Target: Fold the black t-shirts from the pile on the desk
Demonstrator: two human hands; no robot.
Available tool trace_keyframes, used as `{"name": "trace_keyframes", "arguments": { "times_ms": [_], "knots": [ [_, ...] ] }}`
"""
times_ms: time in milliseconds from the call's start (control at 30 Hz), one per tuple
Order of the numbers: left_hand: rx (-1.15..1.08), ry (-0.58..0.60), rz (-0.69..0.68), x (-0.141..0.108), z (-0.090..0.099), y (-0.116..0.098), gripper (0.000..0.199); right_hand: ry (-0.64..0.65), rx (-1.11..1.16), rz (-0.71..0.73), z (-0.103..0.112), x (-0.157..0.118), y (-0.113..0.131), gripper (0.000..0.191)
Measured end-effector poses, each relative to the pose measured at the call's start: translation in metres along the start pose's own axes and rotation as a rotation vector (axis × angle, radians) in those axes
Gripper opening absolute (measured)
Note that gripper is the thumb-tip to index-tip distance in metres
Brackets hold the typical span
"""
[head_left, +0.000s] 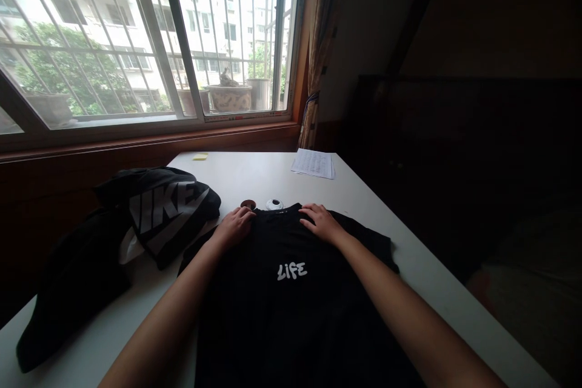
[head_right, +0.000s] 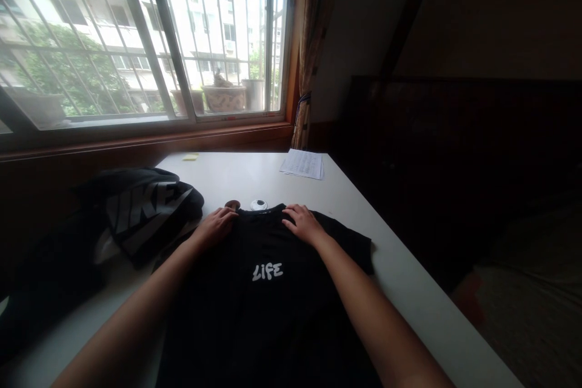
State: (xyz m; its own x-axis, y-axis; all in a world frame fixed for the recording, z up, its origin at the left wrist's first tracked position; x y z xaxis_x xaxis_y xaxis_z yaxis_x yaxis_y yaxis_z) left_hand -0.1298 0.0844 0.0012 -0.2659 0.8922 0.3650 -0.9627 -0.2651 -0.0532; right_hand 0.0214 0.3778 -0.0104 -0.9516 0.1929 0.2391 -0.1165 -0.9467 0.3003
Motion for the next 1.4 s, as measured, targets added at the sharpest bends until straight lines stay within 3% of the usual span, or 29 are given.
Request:
{"name": "trace_keyframes", "arguments": {
  "times_ms": [200,367,700,1400],
  "knots": [
    [-0.023,0.055,0.039,-0.009,0.001,-0.001,0.039,0.146,-0.087,-0.083,0.003,-0.017,-0.002,0.063],
    [-0.024,0.135,0.122,-0.019,-0.002,-0.013,0.053,0.188,-0.112,-0.115,0.009,-0.027,0.004,0.068],
    [0.044,0.162,0.305,-0.027,-0.009,-0.039,0.056,0.006,-0.172,-0.181,0.014,-0.043,0.008,0.053],
    [0.058,0.240,0.417,0.021,-0.022,0.010,0.070,0.103,-0.143,-0.288,0.002,-0.004,-0.029,0.064]
  ]
}}
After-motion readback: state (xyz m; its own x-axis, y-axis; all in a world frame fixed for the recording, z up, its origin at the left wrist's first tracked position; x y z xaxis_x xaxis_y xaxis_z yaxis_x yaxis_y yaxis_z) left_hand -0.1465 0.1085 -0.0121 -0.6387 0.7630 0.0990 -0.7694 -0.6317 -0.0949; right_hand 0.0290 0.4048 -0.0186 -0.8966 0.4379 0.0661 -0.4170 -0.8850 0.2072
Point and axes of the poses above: each hand's wrist, its own x-axis towards the middle knuckle, its own z-axis out of the back of the hand, y = z × x, the point moved 3 cm from there along x, towards the middle knuckle, and after that the axes turned 6 degrees about -z, right-handed, at the moved point
